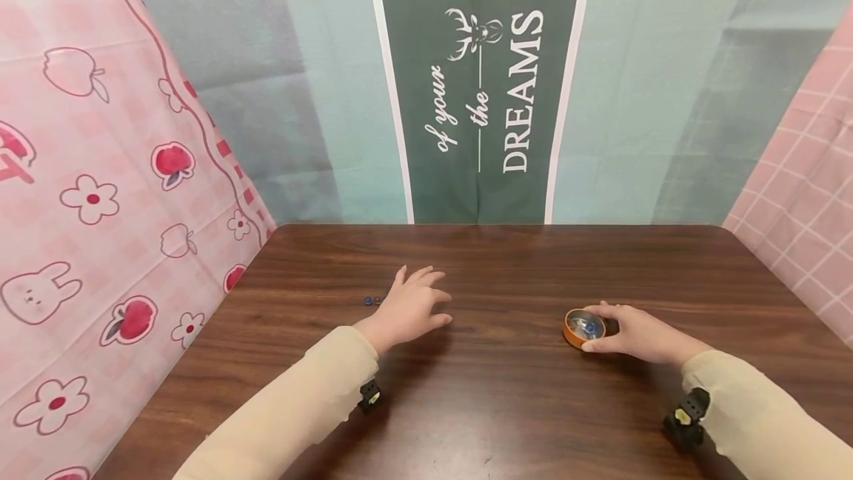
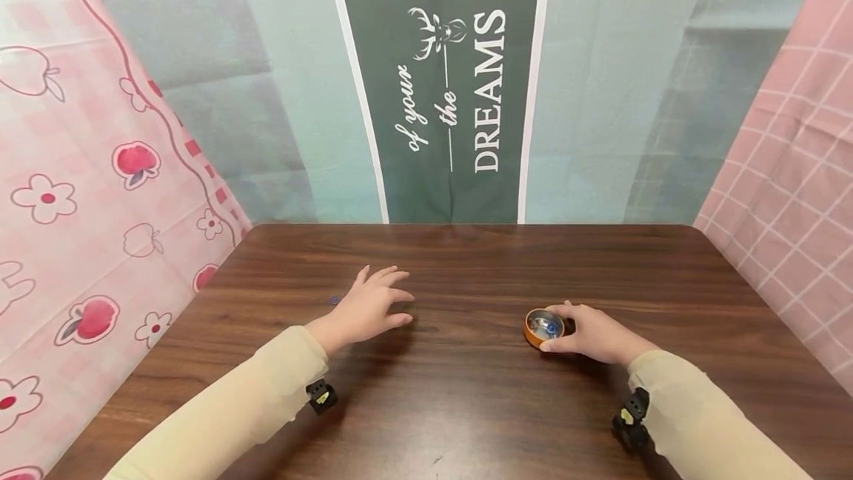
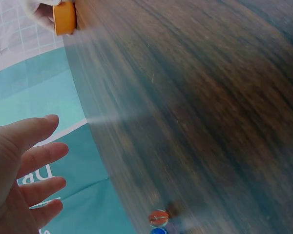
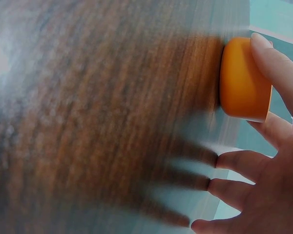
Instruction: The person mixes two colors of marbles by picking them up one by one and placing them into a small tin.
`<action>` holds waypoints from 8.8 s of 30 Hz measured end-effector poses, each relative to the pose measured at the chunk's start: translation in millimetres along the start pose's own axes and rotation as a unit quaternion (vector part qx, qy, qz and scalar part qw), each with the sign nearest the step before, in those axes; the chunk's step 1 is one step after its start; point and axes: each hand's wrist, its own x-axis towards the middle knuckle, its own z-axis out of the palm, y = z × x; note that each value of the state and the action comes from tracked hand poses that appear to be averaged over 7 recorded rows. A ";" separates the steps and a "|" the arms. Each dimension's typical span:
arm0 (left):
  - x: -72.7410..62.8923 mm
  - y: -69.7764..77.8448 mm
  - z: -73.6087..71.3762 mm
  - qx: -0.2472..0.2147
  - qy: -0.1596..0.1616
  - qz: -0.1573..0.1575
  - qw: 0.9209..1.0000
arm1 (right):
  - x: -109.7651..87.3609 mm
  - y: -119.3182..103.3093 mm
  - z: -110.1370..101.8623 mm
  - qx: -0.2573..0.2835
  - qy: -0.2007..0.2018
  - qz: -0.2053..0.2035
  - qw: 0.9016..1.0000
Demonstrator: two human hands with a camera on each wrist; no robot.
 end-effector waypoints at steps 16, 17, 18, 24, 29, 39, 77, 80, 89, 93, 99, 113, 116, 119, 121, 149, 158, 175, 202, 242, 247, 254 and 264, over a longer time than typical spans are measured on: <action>-9.1 -21.8 -5.8 -0.015 0.017 -0.017 1.000 | 0.6 -1.0 0.0 0.001 -0.001 0.002 1.000; -10.2 -23.2 -6.2 -0.015 0.017 -0.019 1.000 | 0.8 -0.6 0.2 -0.002 -0.001 0.001 1.000; -11.0 -24.5 -6.4 -0.015 0.018 -0.022 0.999 | 1.1 -0.2 0.3 -0.003 0.001 -0.002 1.000; -13.0 -28.4 -7.7 -0.020 0.011 -0.026 0.999 | 1.3 0.0 -0.4 -0.004 0.001 -0.009 1.000; -16.0 -32.9 -8.3 -0.010 0.005 -0.032 0.999 | 0.6 -0.9 -0.7 -0.003 0.001 -0.008 1.000; -22.5 -45.8 -6.7 -0.015 -0.016 -0.046 0.999 | 1.9 -1.5 -1.9 -0.004 0.001 -0.011 1.000; -21.4 -54.2 9.7 0.010 -0.033 -0.052 0.998 | 1.7 -3.7 -4.1 0.002 -0.003 0.000 1.000; -20.9 -53.9 10.9 0.004 -0.036 -0.051 0.998 | 1.4 -3.5 -4.1 0.002 -0.003 0.000 1.000; -17.7 -54.0 9.3 -0.003 -0.037 -0.052 0.998 | 1.9 -4.4 -5.6 0.008 -0.006 0.006 1.000; -14.4 -59.4 5.7 -0.006 -0.045 -0.050 0.998 | 5.2 -8.0 -7.4 0.012 -0.013 0.015 1.000; -9.8 -65.5 -1.1 -0.009 -0.054 -0.036 0.998 | 9.1 -13.8 -11.7 0.013 -0.010 0.019 1.000; -10.1 -68.6 -4.2 -0.007 -0.042 -0.015 0.999 | 11.6 -17.3 -14.9 0.014 -0.017 0.029 0.999; -11.1 -69.6 -6.6 -0.013 -0.031 -0.012 0.999 | 10.3 -17.9 -14.6 0.011 -0.014 0.031 0.999; -12.4 -71.5 -9.6 -0.015 -0.013 -0.010 1.000 | 9.3 -19.0 -12.6 0.010 -0.011 0.032 0.999; -13.2 -73.3 -11.2 -0.015 -0.004 -0.010 1.000 | 8.9 -19.5 -11.3 0.008 -0.010 0.034 0.999; -22.0 -87.5 -24.0 -0.018 0.066 -0.030 0.997 | 4.1 -19.0 -2.2 0.006 -0.014 0.049 0.999; -21.0 -88.1 -27.4 -0.025 0.064 -0.034 0.997 | 4.2 -18.6 -4.6 0.005 -0.010 0.053 0.999; -16.9 -83.9 -26.7 -0.032 0.074 -0.026 0.996 | 4.8 -18.1 -3.9 0.011 -0.008 0.046 0.999; -9.6 -74.9 -32.7 -0.032 0.070 -0.020 0.997 | 5.4 -19.2 -4.7 0.006 -0.009 0.046 0.999; 11.3 -52.2 -30.2 -0.039 0.068 0.002 0.997 | 5.1 -17.2 -8.4 0.017 -0.007 0.038 0.999; 12.8 -49.4 -29.2 -0.036 0.067 0.001 0.997 | 4.2 -17.0 -8.5 0.017 -0.011 0.038 0.999; 12.3 -49.5 -27.1 -0.032 0.061 -0.004 0.998 | 4.5 -17.9 -8.7 0.011 -0.012 0.039 0.999; 12.2 -46.8 -28.7 -0.035 0.060 0.003 0.998 | 5.9 -15.9 -4.8 0.013 -0.007 0.036 0.999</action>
